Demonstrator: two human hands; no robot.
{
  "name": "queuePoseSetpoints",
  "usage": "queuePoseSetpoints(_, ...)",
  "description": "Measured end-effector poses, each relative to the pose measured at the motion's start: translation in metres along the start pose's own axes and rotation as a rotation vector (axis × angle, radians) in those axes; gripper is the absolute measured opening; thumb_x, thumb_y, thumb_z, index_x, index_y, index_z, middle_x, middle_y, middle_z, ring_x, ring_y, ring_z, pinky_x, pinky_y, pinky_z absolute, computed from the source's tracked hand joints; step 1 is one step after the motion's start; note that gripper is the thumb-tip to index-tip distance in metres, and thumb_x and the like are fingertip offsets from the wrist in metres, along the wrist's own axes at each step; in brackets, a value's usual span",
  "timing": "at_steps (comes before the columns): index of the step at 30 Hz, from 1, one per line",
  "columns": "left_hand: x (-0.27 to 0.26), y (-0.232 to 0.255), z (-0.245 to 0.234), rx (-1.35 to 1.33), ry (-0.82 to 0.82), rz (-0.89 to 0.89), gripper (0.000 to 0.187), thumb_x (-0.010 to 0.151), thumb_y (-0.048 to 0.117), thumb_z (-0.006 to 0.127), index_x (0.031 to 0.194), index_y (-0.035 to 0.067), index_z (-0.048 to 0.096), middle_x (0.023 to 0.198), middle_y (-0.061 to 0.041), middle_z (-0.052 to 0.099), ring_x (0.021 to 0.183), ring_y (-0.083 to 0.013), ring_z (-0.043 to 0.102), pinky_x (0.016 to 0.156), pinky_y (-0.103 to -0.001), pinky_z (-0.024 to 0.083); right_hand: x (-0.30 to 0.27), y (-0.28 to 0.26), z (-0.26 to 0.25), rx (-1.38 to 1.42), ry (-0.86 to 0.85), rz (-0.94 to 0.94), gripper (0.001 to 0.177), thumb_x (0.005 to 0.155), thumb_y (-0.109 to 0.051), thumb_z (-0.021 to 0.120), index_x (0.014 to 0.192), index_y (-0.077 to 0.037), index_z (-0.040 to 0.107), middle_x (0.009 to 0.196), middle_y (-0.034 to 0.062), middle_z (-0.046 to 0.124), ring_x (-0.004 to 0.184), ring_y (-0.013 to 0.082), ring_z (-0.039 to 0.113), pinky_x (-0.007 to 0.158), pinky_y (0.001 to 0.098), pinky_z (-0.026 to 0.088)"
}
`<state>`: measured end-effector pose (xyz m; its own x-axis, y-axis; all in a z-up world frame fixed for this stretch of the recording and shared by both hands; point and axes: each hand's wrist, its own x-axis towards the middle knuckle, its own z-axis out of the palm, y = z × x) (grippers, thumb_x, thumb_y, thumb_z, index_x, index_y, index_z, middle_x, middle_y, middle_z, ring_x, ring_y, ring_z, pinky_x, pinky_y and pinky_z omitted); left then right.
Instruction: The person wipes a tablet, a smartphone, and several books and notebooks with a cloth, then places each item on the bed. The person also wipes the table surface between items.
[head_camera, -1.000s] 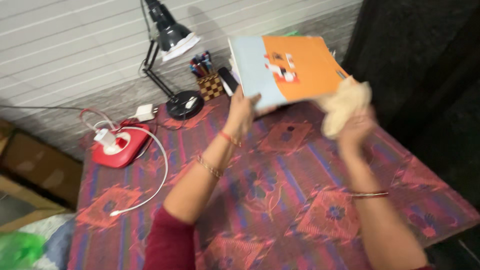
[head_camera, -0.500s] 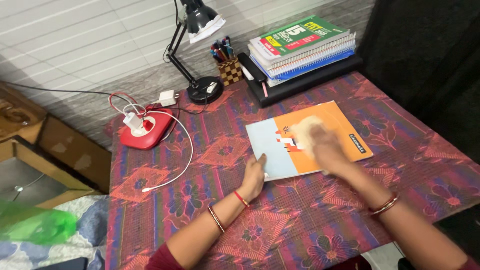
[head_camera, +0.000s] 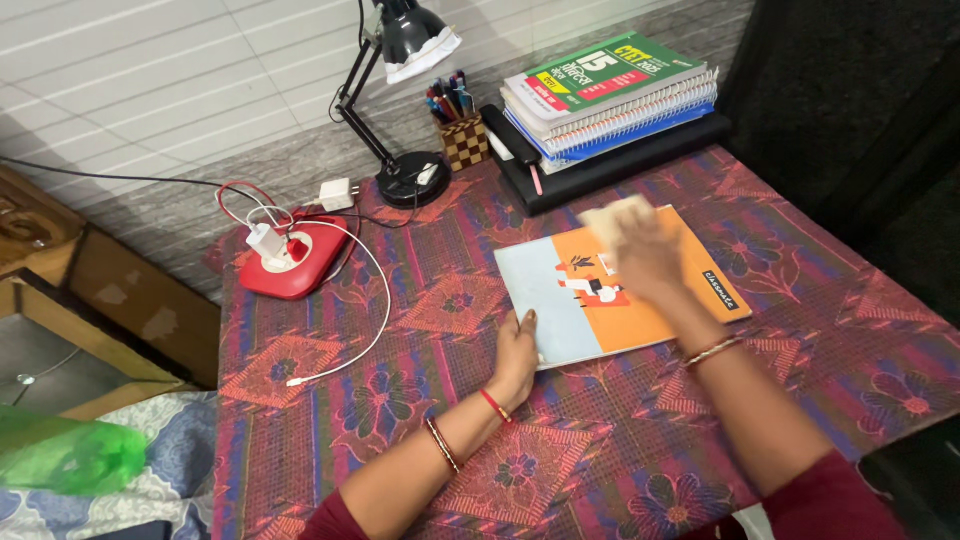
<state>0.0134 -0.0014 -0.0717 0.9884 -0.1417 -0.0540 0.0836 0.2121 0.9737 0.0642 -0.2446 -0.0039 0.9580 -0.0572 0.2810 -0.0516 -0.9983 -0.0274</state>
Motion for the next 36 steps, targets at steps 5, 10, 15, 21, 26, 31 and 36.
queuePoseSetpoints(5, 0.001, 0.019, -0.005, -0.219, -0.110, -0.145, 0.032, 0.094, 0.004, 0.061, 0.124, -0.008, 0.060, 0.114, -0.018, 0.072, 0.095, -0.0256, 0.071, 0.085, -0.037, 0.059, -0.028, 0.072, 0.018, 0.182, 0.278, 0.165, 0.044, 0.097, -0.015, 0.055, 0.139, -0.009, 0.062, 0.139, 0.0181, 0.060, 0.124, 0.0393, 0.053, 0.103, 0.0525, 0.046)
queuePoseSetpoints(10, 0.010, 0.062, 0.005, -0.256, -0.134, -0.342, 0.042, 0.087, -0.001, 0.067, 0.127, 0.000, 0.056, 0.117, -0.015, 0.071, 0.099, -0.0263, 0.073, 0.087, -0.041, 0.063, -0.024, 0.077, 0.030, 0.129, 0.286, 0.342, 0.041, 0.091, -0.010, 0.060, 0.131, -0.010, 0.071, 0.115, 0.0217, 0.069, 0.107, 0.0418, 0.062, 0.094, 0.0499, 0.051)
queuePoseSetpoints(15, -0.007, 0.117, 0.019, -0.077, -0.298, 0.027, 0.046, 0.087, -0.006, 0.070, 0.130, 0.001, 0.058, 0.117, -0.016, 0.072, 0.101, -0.0225, 0.071, 0.089, -0.037, 0.060, -0.001, 0.096, 0.006, 0.806, 0.385, 0.515, 0.042, 0.094, -0.023, 0.047, 0.126, -0.010, 0.070, 0.107, 0.0169, 0.071, 0.096, 0.0348, 0.066, 0.081, 0.0474, 0.054)
queuePoseSetpoints(21, -0.023, 0.189, 0.013, 0.686, -0.547, 0.615, 0.054, 0.087, -0.010, 0.061, 0.136, 0.013, 0.068, 0.121, -0.011, 0.078, 0.108, -0.0253, 0.072, 0.097, -0.041, 0.055, 0.034, 0.135, -0.042, 2.009, 0.331, 0.583, 0.080, 0.101, -0.061, 0.011, 0.122, -0.009, 0.069, 0.089, 0.0000, 0.073, 0.076, 0.0145, 0.070, 0.065, 0.0324, 0.059)
queuePoseSetpoints(26, -0.033, 0.168, -0.008, 0.939, -0.652, 1.060, 0.073, 0.068, -0.022, 0.058, 0.130, 0.016, 0.070, 0.143, -0.015, 0.063, 0.144, -0.0342, 0.048, 0.126, -0.051, 0.024, -0.009, 0.168, -0.054, 1.653, 0.038, 0.348, 0.045, 0.092, -0.028, 0.057, 0.131, -0.009, 0.068, 0.108, 0.0045, 0.075, 0.087, 0.0149, 0.074, 0.076, 0.0327, 0.062)
queuePoseSetpoints(31, -0.036, 0.112, -0.029, 1.073, -0.760, 0.899, 0.069, 0.077, -0.016, 0.057, 0.141, 0.010, 0.060, 0.151, -0.013, 0.056, 0.148, -0.0303, 0.045, 0.128, -0.046, 0.030, -0.076, 0.131, -0.043, 0.679, -0.264, 0.275, 0.040, 0.092, -0.021, 0.073, 0.131, -0.013, 0.074, 0.109, 0.0124, 0.080, 0.089, 0.0256, 0.074, 0.083, 0.0425, 0.060)
queuePoseSetpoints(36, -0.035, 0.095, -0.031, 1.143, -0.565, 1.030, 0.079, 0.082, -0.004, 0.061, 0.154, -0.006, 0.029, 0.160, -0.024, 0.033, 0.151, -0.0401, 0.031, 0.125, -0.054, 0.024, -0.150, 0.013, -0.038, 0.657, -0.034, -0.323, 0.050, 0.086, -0.007, 0.058, 0.135, -0.007, 0.065, 0.142, 0.0137, 0.061, 0.134, 0.0303, 0.055, 0.116, 0.0438, 0.040)
